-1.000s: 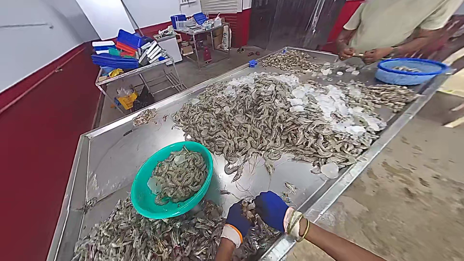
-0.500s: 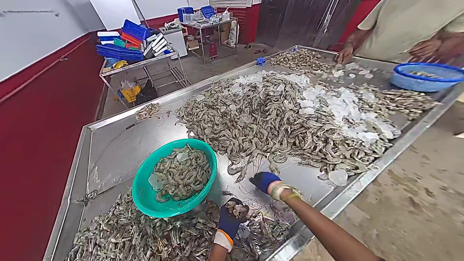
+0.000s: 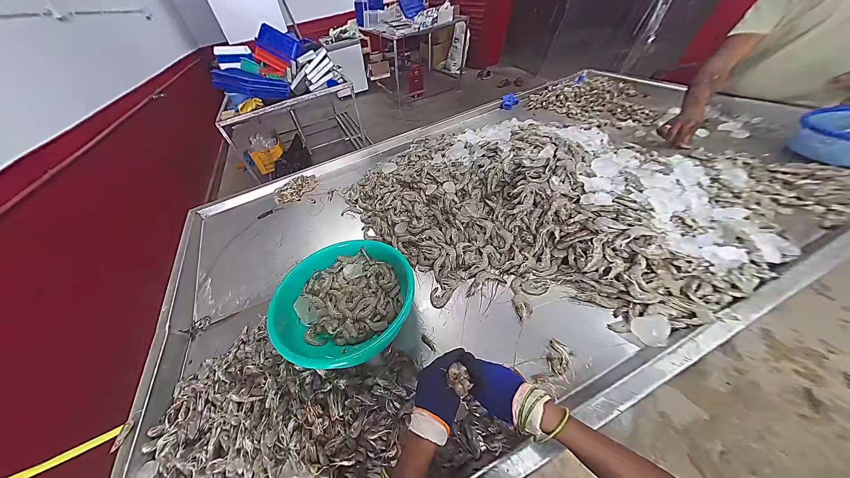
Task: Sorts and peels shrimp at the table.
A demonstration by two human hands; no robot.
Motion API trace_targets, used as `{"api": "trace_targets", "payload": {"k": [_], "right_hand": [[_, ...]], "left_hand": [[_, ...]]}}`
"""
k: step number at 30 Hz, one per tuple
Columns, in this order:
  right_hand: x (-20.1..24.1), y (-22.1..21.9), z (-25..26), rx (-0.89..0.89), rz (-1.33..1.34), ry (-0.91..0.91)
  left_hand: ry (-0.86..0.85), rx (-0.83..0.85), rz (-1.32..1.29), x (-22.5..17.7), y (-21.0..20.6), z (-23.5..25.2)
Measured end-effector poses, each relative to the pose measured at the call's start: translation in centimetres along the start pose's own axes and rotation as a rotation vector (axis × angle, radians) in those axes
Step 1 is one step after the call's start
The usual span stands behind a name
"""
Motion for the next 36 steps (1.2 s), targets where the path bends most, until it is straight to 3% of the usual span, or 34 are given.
{"api": "trace_targets", "payload": {"k": [4,8,11,13,16,19,20,22,23,25,27,30,33,36], "right_hand": [[-0.2,-0.2,-0.6,-0.218,-0.152,-0.035],[-0.9,-0.6,-0.6,-0.431,-0.374,0.075],[-2.8,1.2,-0.8,-0.461,-0.202,0.034],[-6.6,3.4,-0.4,-0.444,0.013,-0.040],[-9.2,2.4,0.9,-0.222,-0.017,-0.148],[-6.7,1.7,2.1,0.064,-0.136,0.018],[-4.9,3.0,2.4,0.059,-0.169,0.052],[-1.3,7.0,4.5,-0.134,-0.253,0.024],[0.2,8.9,6.3,-0.251,-0.305,0.040],[1.5,11.0,10.4,-0.402,-0.389,0.088],[1.2,9.9,12.1,-0.433,-0.327,0.024],[0.3,5.0,9.1,-0.367,-0.160,-0.108],[1.1,1.0,4.4,-0.226,-0.192,-0.096],[1.6,0.6,0.9,-0.291,-0.061,-0.068]], "left_hand": [[0.302,0.126,0.142,-1.6,0.1,-0.2],[0.329,0.264,-0.035,-1.4,-0.2,-0.3],[0.329,0.256,-0.109,-1.9,0.4,-0.7],[0.343,0.215,-0.128,-1.8,1.6,-1.3],[0.283,0.193,-0.093,-0.9,3.3,-2.4],[0.161,0.134,-0.286,-1.2,3.8,-2.4],[0.090,0.097,-0.429,-1.0,3.4,-2.2],[-0.029,0.037,-0.747,-0.8,2.7,-1.5],[-0.104,-0.008,-0.764,-0.1,2.4,-0.9],[-0.076,-0.147,-0.538,-0.1,2.8,-0.8],[0.063,-0.206,-0.317,-0.2,3.7,-1.3],[0.054,-0.294,-0.206,0.3,3.8,-0.9],[0.001,-0.222,-0.138,0.9,2.8,0.1],[0.011,-0.167,-0.179,-0.7,1.4,0.2]]}}
Point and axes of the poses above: each hand's wrist, its own z-axis towards the middle knuckle, its own y-axis out of the back of the hand, x = y × z, the point moved 4 cm from there along z, towards the middle knuckle, and after that the axes turned 12 degrees about x, right-handed, at the moved point
